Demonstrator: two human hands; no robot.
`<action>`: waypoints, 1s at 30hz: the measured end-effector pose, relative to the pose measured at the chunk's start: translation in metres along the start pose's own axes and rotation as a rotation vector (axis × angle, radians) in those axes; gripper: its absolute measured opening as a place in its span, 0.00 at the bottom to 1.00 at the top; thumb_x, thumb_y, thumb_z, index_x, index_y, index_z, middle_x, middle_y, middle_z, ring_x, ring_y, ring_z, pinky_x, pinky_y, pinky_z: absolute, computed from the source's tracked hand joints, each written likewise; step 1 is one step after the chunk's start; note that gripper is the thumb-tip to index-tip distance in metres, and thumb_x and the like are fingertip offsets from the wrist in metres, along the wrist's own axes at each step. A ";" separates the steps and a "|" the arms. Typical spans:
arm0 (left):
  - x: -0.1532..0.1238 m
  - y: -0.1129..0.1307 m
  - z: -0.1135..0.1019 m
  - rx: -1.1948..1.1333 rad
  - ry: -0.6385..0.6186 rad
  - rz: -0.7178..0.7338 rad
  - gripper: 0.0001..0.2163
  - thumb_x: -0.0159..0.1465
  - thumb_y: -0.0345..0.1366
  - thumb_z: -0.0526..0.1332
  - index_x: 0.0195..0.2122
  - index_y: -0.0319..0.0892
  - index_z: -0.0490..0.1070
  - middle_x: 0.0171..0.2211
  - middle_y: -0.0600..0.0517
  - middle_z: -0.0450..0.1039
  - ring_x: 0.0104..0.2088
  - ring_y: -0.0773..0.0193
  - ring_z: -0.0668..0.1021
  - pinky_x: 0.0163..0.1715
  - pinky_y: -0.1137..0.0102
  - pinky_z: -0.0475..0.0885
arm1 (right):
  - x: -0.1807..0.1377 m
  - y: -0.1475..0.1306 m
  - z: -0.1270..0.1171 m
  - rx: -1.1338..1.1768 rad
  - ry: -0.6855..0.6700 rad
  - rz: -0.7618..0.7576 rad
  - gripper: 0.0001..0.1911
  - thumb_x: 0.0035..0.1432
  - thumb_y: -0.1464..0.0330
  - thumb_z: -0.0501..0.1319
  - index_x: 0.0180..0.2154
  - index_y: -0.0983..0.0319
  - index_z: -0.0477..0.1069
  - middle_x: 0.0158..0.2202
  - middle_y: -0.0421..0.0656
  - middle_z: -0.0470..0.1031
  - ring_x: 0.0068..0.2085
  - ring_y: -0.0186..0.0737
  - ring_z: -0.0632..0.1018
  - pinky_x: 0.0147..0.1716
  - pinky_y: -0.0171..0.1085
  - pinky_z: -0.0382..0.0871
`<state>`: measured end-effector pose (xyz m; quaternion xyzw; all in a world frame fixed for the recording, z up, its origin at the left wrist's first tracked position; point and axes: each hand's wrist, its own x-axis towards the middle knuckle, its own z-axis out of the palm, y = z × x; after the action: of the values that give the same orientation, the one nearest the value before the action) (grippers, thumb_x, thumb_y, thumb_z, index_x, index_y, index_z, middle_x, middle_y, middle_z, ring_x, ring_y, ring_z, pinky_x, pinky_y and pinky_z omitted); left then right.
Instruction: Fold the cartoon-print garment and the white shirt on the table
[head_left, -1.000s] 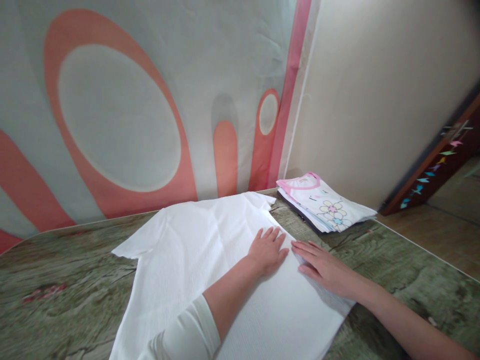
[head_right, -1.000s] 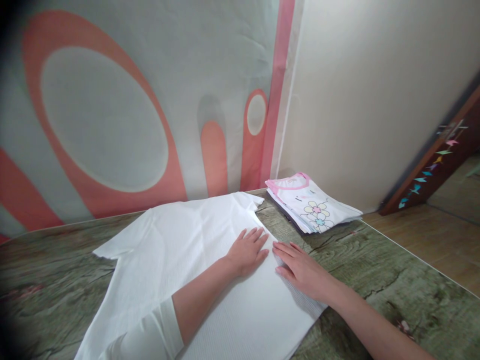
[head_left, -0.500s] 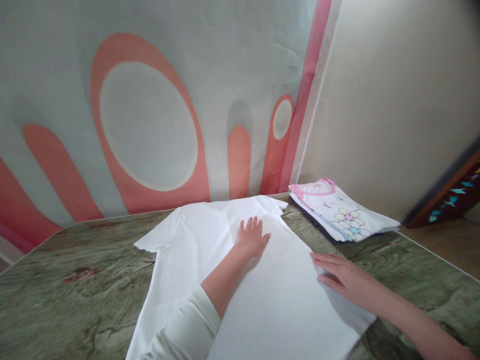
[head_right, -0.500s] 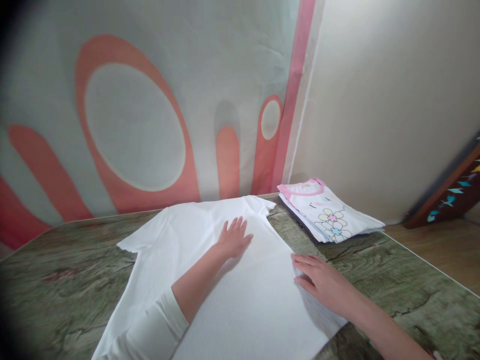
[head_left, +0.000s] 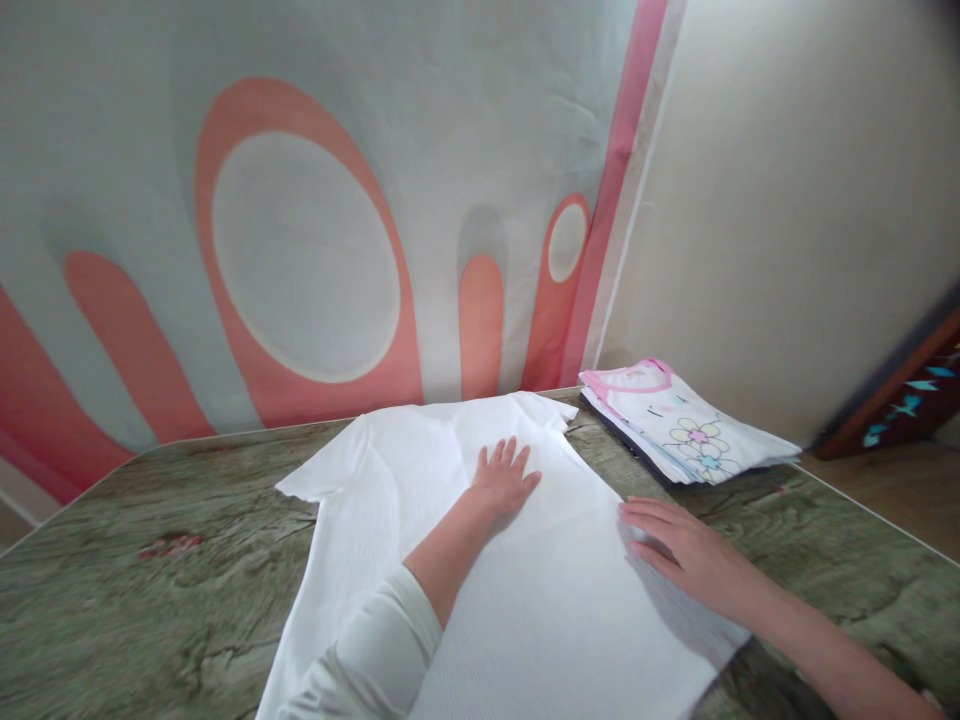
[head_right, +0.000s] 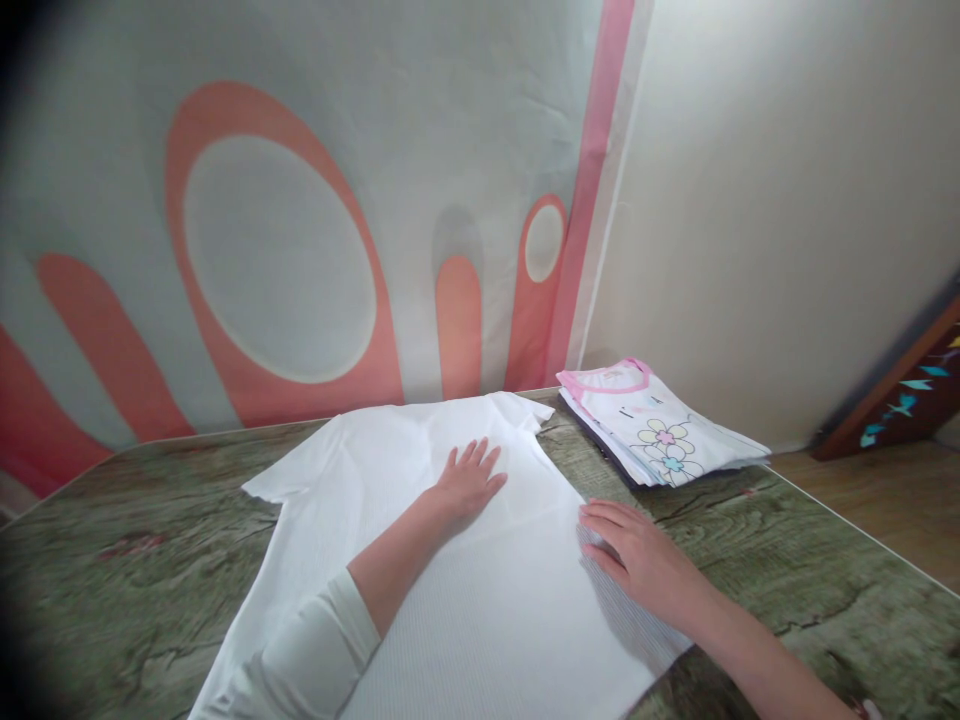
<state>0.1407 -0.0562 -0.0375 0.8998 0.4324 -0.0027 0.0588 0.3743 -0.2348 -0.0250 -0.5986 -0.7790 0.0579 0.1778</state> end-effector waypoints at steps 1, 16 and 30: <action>-0.002 0.002 -0.003 -0.008 -0.011 0.012 0.29 0.66 0.53 0.37 0.64 0.45 0.45 0.65 0.47 0.36 0.64 0.52 0.45 0.58 0.50 0.42 | 0.001 -0.003 0.001 0.005 0.007 -0.005 0.19 0.59 0.62 0.55 0.51 0.60 0.69 0.54 0.46 0.68 0.57 0.46 0.66 0.57 0.47 0.59; -0.124 -0.034 -0.017 0.037 0.041 0.041 0.27 0.68 0.51 0.39 0.64 0.44 0.43 0.65 0.47 0.38 0.64 0.55 0.44 0.60 0.54 0.42 | -0.028 -0.013 0.020 -0.040 -0.170 0.012 0.32 0.60 0.54 0.51 0.63 0.55 0.47 0.65 0.40 0.45 0.63 0.49 0.52 0.61 0.51 0.50; -0.149 -0.019 -0.018 -0.064 0.068 0.112 0.24 0.68 0.49 0.38 0.63 0.50 0.47 0.65 0.51 0.40 0.64 0.55 0.45 0.60 0.53 0.43 | -0.011 -0.025 -0.003 -0.084 -0.229 -0.071 0.26 0.60 0.54 0.51 0.58 0.51 0.59 0.59 0.42 0.62 0.60 0.52 0.61 0.60 0.58 0.46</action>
<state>0.0316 -0.1588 -0.0134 0.9198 0.3830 0.0447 0.0729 0.3550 -0.2522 -0.0169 -0.5670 -0.8166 0.0870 0.0645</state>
